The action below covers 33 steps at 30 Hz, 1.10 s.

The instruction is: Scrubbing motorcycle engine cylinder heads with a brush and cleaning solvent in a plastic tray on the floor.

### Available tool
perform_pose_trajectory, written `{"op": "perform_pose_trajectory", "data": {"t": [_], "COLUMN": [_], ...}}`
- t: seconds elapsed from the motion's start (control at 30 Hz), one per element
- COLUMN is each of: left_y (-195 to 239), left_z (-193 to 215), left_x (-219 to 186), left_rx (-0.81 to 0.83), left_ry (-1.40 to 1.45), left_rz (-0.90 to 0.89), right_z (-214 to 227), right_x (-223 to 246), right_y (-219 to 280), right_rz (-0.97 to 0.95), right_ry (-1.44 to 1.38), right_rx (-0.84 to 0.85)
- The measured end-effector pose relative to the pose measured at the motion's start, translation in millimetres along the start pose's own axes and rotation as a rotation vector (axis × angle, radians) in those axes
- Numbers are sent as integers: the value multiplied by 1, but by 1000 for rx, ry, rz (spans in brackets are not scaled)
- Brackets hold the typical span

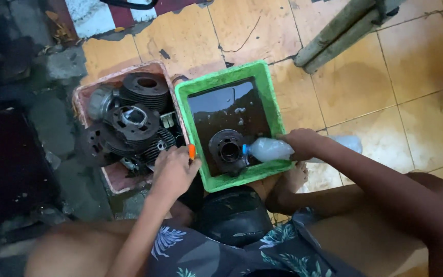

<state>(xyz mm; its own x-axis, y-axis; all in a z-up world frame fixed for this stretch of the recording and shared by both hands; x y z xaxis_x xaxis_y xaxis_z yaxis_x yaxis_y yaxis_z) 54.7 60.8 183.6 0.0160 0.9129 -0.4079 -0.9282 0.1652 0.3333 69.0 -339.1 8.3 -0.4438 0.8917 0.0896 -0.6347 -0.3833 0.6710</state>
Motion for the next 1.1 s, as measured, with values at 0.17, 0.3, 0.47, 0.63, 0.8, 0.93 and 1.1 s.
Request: {"op": "perform_pose_trajectory", "data": {"t": [0.17, 0.3, 0.47, 0.63, 0.8, 0.93, 1.1], "left_y": [3, 0, 2, -1, 2, 5, 3], "left_z": [-5, -19, -3, -2, -1, -12, -15], "left_x": [5, 13, -1, -1, 0, 12, 16], "left_rx": [-9, -57, -35, -70, -87, -86, -103], "left_ry": [26, -34, 25, 35, 26, -14, -9], "left_rz": [-47, -88, -97, -107, -118, -134, -138], "right_z": [26, 7, 10, 11, 35, 11, 28], "right_x": [20, 25, 31, 37, 49, 29, 36], "right_y": [5, -12, -27, -40, -36, -44, -29], "right_rz": [9, 63, 75, 111, 83, 66, 105], "right_ry": [110, 345, 436, 471, 499, 490, 481], "right_rx": [-24, -208, -355, -609, -626, -470, -456]}}
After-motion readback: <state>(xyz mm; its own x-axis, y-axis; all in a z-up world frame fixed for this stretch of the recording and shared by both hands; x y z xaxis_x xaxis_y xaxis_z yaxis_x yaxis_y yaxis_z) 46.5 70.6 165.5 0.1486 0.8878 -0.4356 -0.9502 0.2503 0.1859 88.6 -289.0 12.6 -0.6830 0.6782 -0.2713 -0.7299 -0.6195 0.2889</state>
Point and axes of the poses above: each hand's wrist, its own y-axis away from the middle knuckle, its own z-axis out of the back of the hand, x = y × z, the point moved 2 cm from there along -y, towards the middle knuckle, and after that the axes turned 13 degrees about -x, right-handed, at the moved point
